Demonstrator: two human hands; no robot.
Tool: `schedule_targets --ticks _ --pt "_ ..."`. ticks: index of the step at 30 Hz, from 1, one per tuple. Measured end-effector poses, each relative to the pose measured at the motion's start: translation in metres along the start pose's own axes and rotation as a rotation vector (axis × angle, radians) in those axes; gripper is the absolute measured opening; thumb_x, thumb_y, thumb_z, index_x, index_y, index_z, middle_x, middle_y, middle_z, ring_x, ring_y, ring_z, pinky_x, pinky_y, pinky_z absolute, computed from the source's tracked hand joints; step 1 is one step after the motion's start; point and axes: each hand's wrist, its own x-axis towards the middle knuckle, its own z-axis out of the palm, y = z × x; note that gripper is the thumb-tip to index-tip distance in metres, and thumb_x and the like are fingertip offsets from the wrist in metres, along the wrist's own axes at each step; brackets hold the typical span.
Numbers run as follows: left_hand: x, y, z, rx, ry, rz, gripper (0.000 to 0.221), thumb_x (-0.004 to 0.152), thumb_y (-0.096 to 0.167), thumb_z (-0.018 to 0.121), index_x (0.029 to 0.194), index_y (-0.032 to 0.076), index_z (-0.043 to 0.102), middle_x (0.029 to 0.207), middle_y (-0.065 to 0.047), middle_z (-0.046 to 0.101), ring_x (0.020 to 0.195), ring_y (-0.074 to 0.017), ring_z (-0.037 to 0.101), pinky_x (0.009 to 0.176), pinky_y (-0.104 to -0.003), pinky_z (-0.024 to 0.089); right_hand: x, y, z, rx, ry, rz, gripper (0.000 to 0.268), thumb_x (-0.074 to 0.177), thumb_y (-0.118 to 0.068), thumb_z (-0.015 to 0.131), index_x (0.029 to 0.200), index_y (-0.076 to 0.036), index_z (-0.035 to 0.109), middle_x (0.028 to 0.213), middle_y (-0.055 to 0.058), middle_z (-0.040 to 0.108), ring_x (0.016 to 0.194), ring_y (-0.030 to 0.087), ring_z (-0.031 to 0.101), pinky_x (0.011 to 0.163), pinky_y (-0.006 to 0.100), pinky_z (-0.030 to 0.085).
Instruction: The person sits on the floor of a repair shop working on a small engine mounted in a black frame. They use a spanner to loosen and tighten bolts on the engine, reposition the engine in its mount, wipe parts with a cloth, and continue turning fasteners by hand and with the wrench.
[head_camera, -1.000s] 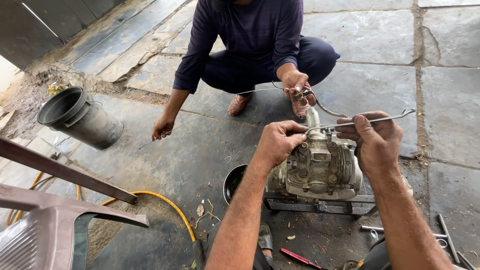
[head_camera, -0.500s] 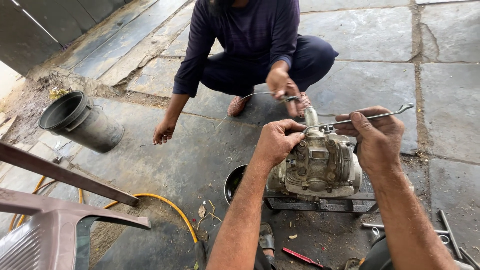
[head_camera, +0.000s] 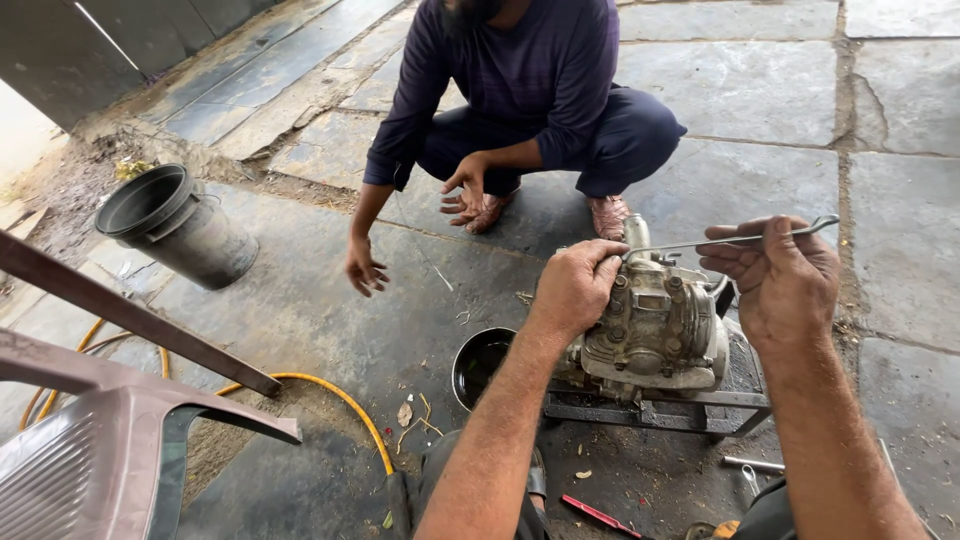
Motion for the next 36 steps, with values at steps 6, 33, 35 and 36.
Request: schedule_targets --ticks 6,33,35,36 --pt "0.001 0.005 -0.003 0.086 -0.004 -0.027 0.022 0.099 0.021 0.064 0.109 0.008 0.077 0.111 -0.011 0.076 0.104 -0.0251 0.073 0.092 -0.039 0.058 0.001 -0.002 -0.006 0.041 0.334 0.160 0.034 0.119 -0.027 0.044 0.107 -0.002 0.064 0.097 0.021 0.073 0.088 0.035 0.079 0.082 0.046 0.069" --pt "0.018 -0.012 0.002 -0.370 -0.111 -0.255 0.023 0.091 0.017 0.065 0.098 0.002 0.081 0.120 -0.011 0.073 0.109 -0.0183 0.068 0.096 -0.031 0.051 -0.015 -0.021 -0.078 0.180 0.276 0.048 0.025 0.116 -0.017 0.046 0.111 0.001 0.063 0.105 0.023 0.073 0.102 0.036 0.076 0.096 0.048 0.065" --pt "0.015 -0.013 0.002 -0.382 -0.117 -0.248 0.024 0.092 0.016 0.064 0.102 0.002 0.080 0.122 -0.010 0.071 0.110 -0.0172 0.067 0.096 -0.031 0.051 -0.013 -0.015 -0.073 0.219 0.246 0.080 0.022 0.115 -0.012 0.046 0.110 0.001 0.063 0.107 0.024 0.073 0.104 0.036 0.075 0.098 0.047 0.064" --pt "0.014 -0.014 0.001 -0.393 -0.124 -0.241 0.024 0.093 0.014 0.063 0.106 0.001 0.080 0.123 -0.009 0.069 0.110 -0.0161 0.065 0.096 -0.030 0.050 -0.012 -0.012 -0.070 0.258 0.215 0.111 0.019 0.115 -0.008 0.047 0.110 0.001 0.062 0.109 0.025 0.073 0.106 0.036 0.075 0.101 0.047 0.064"
